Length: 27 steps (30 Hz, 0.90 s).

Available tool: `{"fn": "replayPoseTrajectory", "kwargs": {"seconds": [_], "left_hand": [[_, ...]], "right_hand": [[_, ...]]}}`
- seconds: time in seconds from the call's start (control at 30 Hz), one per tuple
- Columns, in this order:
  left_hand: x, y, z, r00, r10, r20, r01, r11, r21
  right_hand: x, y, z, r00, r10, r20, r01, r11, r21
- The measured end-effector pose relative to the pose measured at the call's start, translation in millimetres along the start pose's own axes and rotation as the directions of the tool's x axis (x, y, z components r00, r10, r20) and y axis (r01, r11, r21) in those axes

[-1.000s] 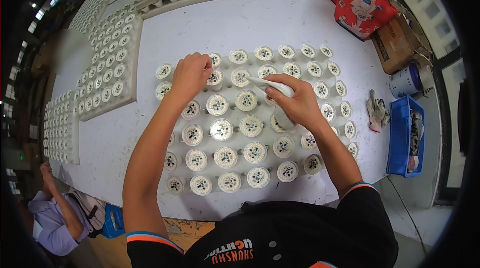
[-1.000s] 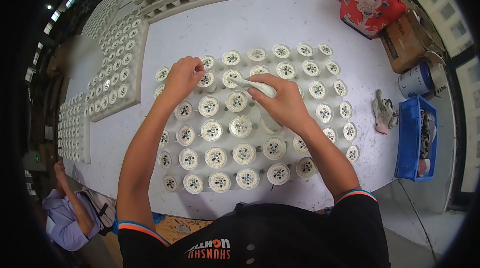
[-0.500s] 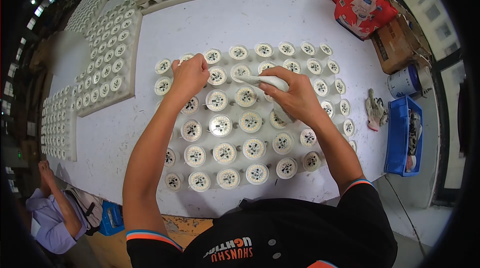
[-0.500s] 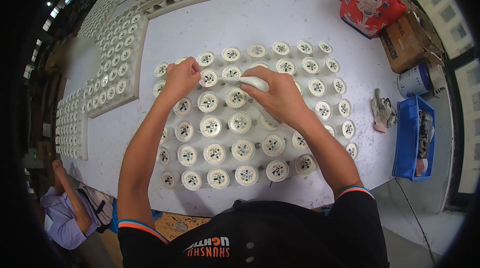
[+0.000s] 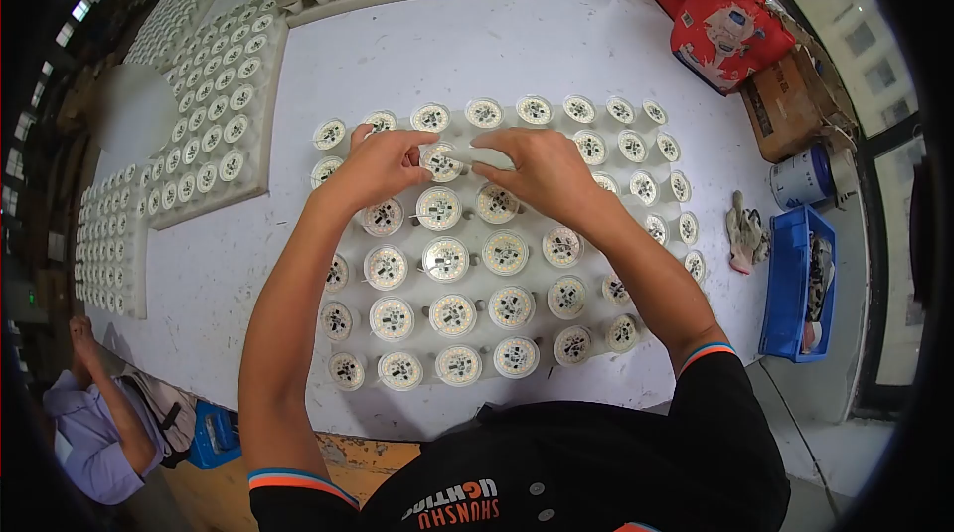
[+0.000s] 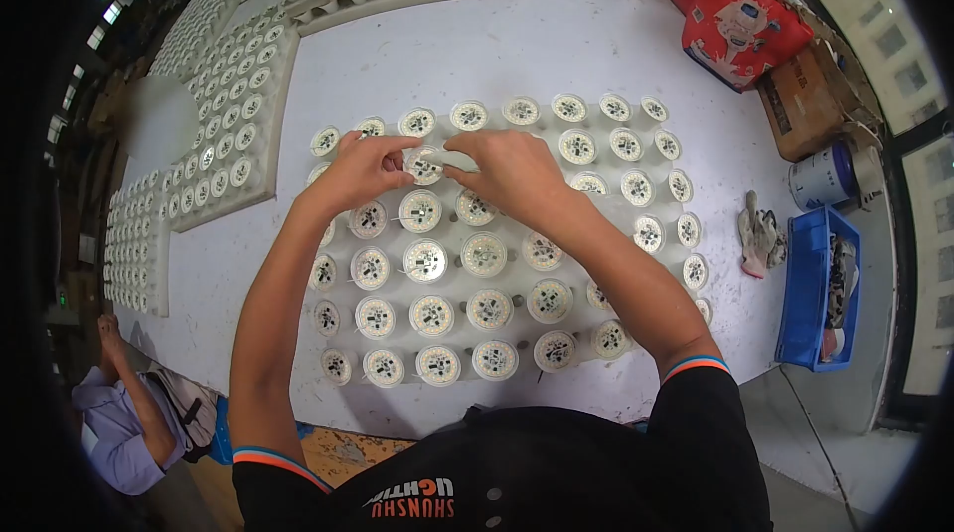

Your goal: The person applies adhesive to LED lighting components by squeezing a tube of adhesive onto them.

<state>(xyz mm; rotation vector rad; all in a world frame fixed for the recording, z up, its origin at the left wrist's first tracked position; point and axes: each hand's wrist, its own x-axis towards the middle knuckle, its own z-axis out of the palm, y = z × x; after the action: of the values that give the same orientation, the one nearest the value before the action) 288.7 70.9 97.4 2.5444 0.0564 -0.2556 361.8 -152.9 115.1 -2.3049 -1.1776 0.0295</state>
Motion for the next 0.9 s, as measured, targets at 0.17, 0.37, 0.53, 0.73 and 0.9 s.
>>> {"fn": "replayPoseTrajectory", "kwargs": {"seconds": [0.17, 0.37, 0.53, 0.73, 0.9], "left_hand": [[-0.2, 0.1, 1.3, 1.0, 0.004, -0.022, -0.004, 1.0, -0.031], [0.7, -0.4, 5.8, 0.995, 0.068, -0.075, -0.07, 0.997, -0.024], [0.7, 2.7, 4.7, 0.999, 0.033, -0.034, -0.034, 0.999, -0.024], [0.3, 3.6, 5.6, 0.998, 0.044, -0.037, -0.044, 0.999, -0.019], [1.1, 1.5, 6.9, 0.998, 0.05, -0.047, -0.052, 0.998, -0.026]], "right_hand": [[1.2, -1.1, 6.7, 0.997, 0.033, 0.071, -0.029, 0.998, -0.052], [1.1, 2.3, 16.1, 0.996, 0.001, 0.095, 0.006, 0.998, -0.067], [1.6, -0.1, 16.9, 0.995, -0.018, 0.094, 0.025, 0.997, -0.074], [2.6, -1.9, 18.7, 0.994, -0.003, 0.113, 0.015, 0.995, -0.097], [3.7, -1.0, 22.4, 0.994, 0.017, 0.104, -0.006, 0.994, -0.106]]}}
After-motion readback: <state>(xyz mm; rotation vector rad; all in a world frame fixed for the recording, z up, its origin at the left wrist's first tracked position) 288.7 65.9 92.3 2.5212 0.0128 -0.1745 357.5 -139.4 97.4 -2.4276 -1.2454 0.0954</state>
